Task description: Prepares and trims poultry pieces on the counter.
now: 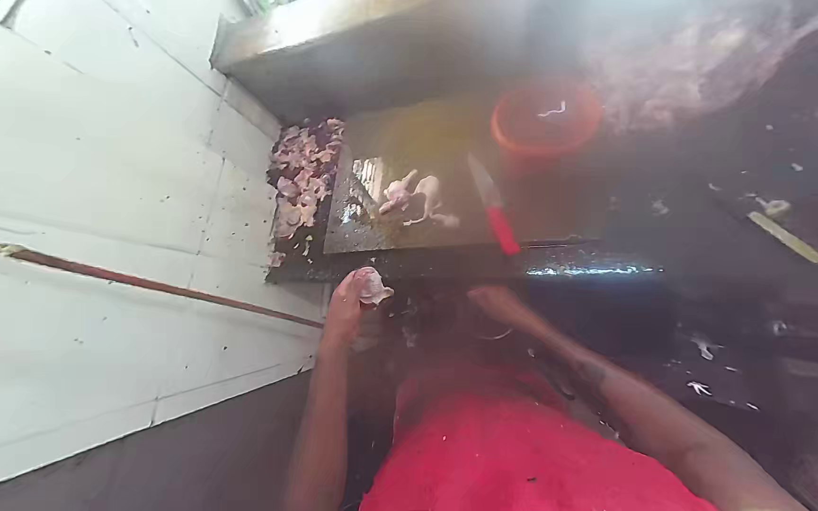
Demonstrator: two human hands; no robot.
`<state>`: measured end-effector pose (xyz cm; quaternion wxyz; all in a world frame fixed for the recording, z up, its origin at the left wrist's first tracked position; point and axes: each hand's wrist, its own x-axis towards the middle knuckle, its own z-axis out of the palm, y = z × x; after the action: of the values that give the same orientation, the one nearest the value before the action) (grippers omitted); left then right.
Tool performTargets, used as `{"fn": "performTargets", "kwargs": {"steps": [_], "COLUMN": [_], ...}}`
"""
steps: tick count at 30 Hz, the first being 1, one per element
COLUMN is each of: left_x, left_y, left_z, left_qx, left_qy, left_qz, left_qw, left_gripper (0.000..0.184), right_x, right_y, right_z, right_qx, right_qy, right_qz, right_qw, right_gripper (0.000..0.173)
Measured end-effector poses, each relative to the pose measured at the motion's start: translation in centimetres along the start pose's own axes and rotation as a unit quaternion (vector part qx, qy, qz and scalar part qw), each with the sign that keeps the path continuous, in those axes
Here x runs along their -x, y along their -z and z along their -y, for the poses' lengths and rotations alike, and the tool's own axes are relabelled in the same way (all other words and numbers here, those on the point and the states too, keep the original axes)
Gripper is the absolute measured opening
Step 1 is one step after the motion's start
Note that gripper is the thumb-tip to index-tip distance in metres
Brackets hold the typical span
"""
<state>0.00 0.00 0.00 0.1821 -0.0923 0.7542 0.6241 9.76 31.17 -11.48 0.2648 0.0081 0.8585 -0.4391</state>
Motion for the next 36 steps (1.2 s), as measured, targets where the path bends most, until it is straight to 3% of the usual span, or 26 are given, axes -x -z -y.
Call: {"fn": "performTargets", "kwargs": {"steps": [3, 6, 8, 10, 13, 16, 19, 21, 23, 24, 26, 29, 30, 33, 36], "left_x": [-0.7, -1.8, -3.4, -5.5, -8.9, -11.9, -17.2, -19.1, -20.2, -20.6, -21.6, -23.3, -23.4, -22.2, -21.3], "left_y": [-2.6, -5.9, -7.6, -8.8, -11.3, -14.4, -17.0, -19.7, -23.6, -26.0, -30.8, -35.9, -36.7, -39.0, -43.7], "left_z": [-1.5, -2.5, -3.2, -4.5, -6.0, -9.0, -15.6, -20.7, -24.0, -24.9, -24.7, -20.7, -19.6, -20.9, -27.1], "left_qx": [-0.142, -0.304, -0.357, -0.356, -0.337, -0.235, -0.168, -0.279, -0.391, -0.44, -0.533, -0.647, -0.673, -0.727, -0.704], "left_qy": [-0.081, -0.192, -0.248, -0.248, -0.246, -0.271, -0.331, -0.368, -0.416, -0.432, -0.457, -0.47, -0.459, -0.418, -0.424], "left_qz": [0.078, 0.127, 0.119, 0.119, 0.187, 0.219, 0.215, 0.239, 0.284, 0.314, 0.355, 0.388, 0.397, 0.408, 0.452], "left_qw": [0.983, 0.925, 0.893, 0.893, 0.889, 0.907, 0.903, 0.854, 0.77, 0.722, 0.617, 0.459, 0.422, 0.361, 0.347], "left_gripper": [0.034, 0.039, 0.045, 0.044, 0.043, 0.037, 0.036, 0.041, 0.042, 0.042, 0.04, 0.039, 0.039, 0.038, 0.037], "right_x": [-0.6, -3.1, -3.9, -3.6, -1.9, -0.1, 2.6, 4.7, 6.5, 7.4, 8.5, 10.2, 10.7, 12.2, 12.6], "right_y": [1.6, 1.2, 1.0, 1.1, 2.1, 1.4, -2.6, -6.1, -9.3, -10.3, -11.7, -12.6, -13.0, -13.4, -13.1], "right_z": [8.4, 11.6, 12.5, 12.6, 11.3, 7.2, 1.5, -2.3, -5.0, -5.2, -5.6, -5.8, -5.4, -4.5, -3.4], "right_qx": [0.0, -0.117, -0.171, -0.187, -0.155, -0.072, -0.065, -0.128, -0.134, -0.14, -0.184, -0.252, -0.269, -0.284, -0.283], "right_qy": [0.139, 0.213, 0.186, 0.153, 0.089, -0.006, -0.162, -0.244, -0.306, -0.358, -0.422, -0.417, -0.408, -0.38, -0.361], "right_qz": [-0.026, -0.014, -0.019, -0.039, -0.11, -0.159, -0.135, -0.151, -0.202, -0.219, -0.284, -0.374, -0.388, -0.428, -0.444], "right_qw": [0.99, 0.97, 0.967, 0.97, 0.978, 0.985, 0.975, 0.949, 0.921, 0.897, 0.841, 0.789, 0.782, 0.769, 0.77], "right_gripper": [0.05, 0.042, 0.037, 0.045, 0.051, 0.051, 0.061, 0.062, 0.051, 0.058, 0.068, 0.062, 0.06, 0.052, 0.047]}}
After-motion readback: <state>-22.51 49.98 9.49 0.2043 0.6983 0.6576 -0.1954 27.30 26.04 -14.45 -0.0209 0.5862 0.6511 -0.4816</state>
